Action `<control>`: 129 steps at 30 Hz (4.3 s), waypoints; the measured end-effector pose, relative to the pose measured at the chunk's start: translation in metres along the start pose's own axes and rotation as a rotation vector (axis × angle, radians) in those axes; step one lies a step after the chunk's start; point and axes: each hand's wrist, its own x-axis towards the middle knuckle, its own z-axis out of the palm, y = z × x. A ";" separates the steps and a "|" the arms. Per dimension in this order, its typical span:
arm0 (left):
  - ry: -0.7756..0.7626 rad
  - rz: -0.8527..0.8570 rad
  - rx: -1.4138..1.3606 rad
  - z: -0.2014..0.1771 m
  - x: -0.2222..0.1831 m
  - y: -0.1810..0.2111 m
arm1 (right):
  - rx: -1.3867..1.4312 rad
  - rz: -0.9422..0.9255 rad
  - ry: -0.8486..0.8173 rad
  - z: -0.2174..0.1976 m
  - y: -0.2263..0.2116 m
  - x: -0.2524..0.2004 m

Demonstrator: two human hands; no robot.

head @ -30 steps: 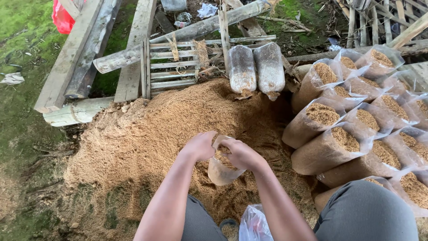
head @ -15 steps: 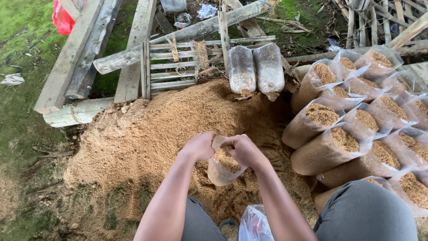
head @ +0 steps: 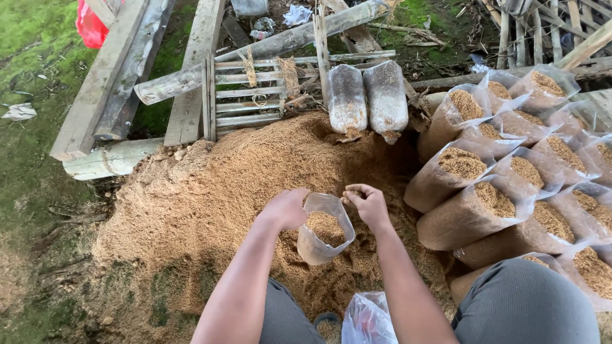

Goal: Filling plastic bags with grain husks by hand from a large pile

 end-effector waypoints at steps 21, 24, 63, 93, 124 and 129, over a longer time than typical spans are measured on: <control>-0.029 -0.018 -0.056 -0.013 -0.016 0.018 | -1.034 0.182 -0.057 0.001 0.088 -0.077; -0.024 -0.013 -0.089 -0.019 -0.029 0.029 | -1.018 0.246 -0.098 0.002 0.084 -0.070; -0.037 -0.018 -0.048 -0.010 -0.021 0.009 | -1.005 -0.222 -0.630 0.054 -0.109 -0.070; -0.161 -0.207 -0.086 -0.043 -0.047 0.056 | -1.575 -0.166 -0.395 -0.025 0.152 -0.084; -0.024 -0.012 0.008 0.012 -0.010 0.013 | -0.023 -0.251 0.022 0.012 -0.064 -0.051; 0.015 -0.006 0.046 0.005 -0.021 0.020 | -0.608 -0.608 -0.324 0.037 -0.062 -0.074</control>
